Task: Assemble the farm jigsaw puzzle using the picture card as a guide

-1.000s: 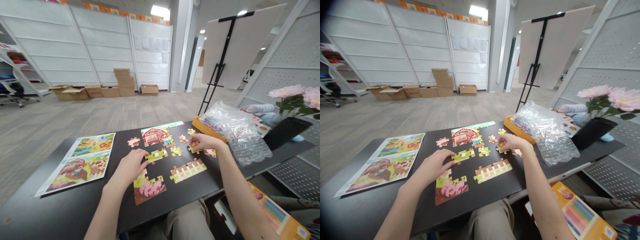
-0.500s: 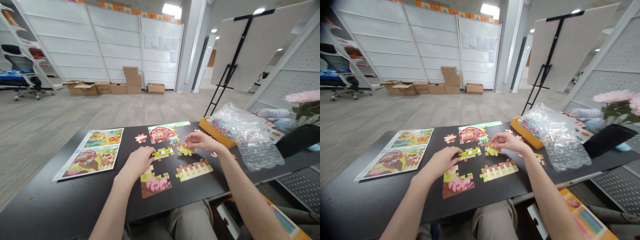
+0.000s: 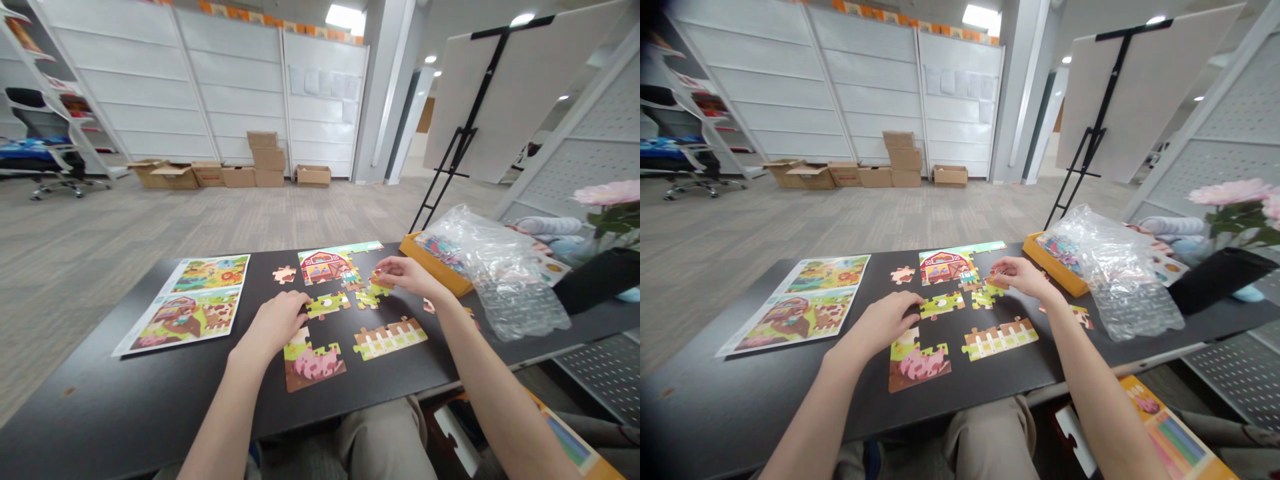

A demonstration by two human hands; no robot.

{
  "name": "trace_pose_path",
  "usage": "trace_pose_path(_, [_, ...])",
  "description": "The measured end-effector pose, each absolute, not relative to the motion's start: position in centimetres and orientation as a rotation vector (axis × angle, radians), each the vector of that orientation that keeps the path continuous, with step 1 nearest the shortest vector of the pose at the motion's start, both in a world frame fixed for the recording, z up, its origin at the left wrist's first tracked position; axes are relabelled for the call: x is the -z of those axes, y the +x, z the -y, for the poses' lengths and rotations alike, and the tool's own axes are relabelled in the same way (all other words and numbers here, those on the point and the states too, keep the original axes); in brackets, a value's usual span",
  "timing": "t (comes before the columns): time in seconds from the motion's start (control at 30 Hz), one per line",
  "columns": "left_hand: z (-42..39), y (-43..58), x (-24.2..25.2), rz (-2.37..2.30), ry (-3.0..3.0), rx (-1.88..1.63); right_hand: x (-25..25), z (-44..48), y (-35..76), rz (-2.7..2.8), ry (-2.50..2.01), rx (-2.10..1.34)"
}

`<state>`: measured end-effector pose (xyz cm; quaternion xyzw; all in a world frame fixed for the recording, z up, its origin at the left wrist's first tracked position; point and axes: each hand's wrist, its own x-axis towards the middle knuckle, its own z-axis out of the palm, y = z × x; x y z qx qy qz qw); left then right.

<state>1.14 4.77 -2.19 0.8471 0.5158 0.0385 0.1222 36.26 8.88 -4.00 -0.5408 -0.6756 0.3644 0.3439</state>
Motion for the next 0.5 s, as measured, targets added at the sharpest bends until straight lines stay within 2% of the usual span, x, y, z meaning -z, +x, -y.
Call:
trace_pose_path(0.23, [-4.9,1.4,2.4,-1.510,2.481,-0.113,3.8,-8.9,35.6,1.663,-1.401,-0.888])
trace_pose_path(0.5, [-5.0,1.7,2.8,-1.485,2.501,-0.130,5.0,-7.8,30.7,1.791,-1.197,-1.250])
